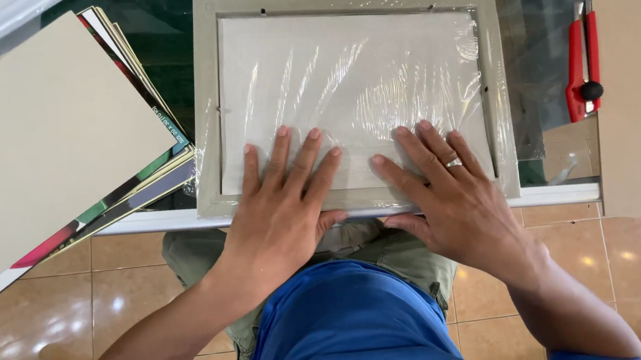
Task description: Cleaning a picture frame with a brush and cloth before inserting a picture and securing the back.
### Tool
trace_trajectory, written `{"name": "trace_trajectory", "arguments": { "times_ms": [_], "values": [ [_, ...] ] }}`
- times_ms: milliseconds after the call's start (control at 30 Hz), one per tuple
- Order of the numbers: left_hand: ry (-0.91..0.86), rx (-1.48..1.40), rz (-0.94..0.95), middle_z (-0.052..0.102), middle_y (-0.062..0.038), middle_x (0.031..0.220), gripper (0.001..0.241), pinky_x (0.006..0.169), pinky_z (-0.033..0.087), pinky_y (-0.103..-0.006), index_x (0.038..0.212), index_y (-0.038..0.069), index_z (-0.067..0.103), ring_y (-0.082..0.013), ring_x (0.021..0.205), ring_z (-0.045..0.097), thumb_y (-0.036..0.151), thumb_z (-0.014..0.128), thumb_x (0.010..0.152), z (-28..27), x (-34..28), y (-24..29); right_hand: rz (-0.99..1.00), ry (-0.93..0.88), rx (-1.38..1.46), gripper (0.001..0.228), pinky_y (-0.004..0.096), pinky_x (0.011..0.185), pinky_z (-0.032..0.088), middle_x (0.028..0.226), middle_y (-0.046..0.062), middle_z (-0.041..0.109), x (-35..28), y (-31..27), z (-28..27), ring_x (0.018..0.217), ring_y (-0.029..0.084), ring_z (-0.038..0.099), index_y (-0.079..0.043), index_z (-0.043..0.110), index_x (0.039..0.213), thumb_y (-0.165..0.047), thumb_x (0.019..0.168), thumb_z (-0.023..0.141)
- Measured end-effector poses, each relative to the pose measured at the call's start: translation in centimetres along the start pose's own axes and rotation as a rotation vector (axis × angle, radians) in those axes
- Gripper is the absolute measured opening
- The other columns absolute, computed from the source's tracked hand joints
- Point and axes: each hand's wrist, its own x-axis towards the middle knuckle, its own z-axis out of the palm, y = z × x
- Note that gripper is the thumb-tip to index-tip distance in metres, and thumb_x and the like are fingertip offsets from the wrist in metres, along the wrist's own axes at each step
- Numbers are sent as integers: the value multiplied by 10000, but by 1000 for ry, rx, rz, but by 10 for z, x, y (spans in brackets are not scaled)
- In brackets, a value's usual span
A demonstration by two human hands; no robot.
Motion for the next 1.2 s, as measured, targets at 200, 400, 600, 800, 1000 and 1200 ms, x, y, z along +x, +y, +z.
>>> {"name": "trace_trajectory", "arguments": {
  "times_ms": [200,400,600,800,1000,1200],
  "values": [
    [32,55,-11,316,-220,1644,698,1155,227,-759,1557,85,428,-498,1524,230,470,600,1000,4,-3,5,-9,73,12,696,535,1245,319,1593,163,486,-3,4,3,1517,369,391,-174,619,1448,-605,901,613],
    [46,-56,0,252,-319,1631,664,1181,95,-746,1537,24,407,-515,1536,152,379,616,1017,-4,-1,6,-80,172,44,629,552,1261,294,1519,176,540,-5,16,9,1486,362,431,-132,667,1365,-521,874,730],
    [134,-107,38,274,-291,1620,411,1201,138,-736,1286,13,669,-478,1536,158,322,663,1015,-1,-2,1,-127,255,55,411,540,1245,314,1384,157,628,-4,17,8,1399,347,521,-85,772,1124,-402,866,820],
    [146,-127,43,427,-239,1531,389,1205,218,-678,1267,2,645,-426,1491,298,290,669,1005,-2,-3,2,-116,268,58,410,526,1162,436,1328,168,664,-1,15,9,1319,346,610,-54,745,1102,-376,864,831],
    [117,-84,25,559,-165,1348,543,1163,355,-598,1440,16,506,-344,1340,501,249,672,978,-10,2,7,-78,287,-4,574,506,1119,466,1420,226,579,-4,16,14,1318,379,587,-48,680,1324,-428,910,797],
    [73,-61,-8,384,-246,1451,401,1159,295,-690,1298,-8,571,-445,1406,361,213,624,967,-6,3,13,-63,278,2,446,436,1009,533,1245,125,716,1,8,4,1195,313,659,-48,772,1150,-378,856,833]
  ]
}}
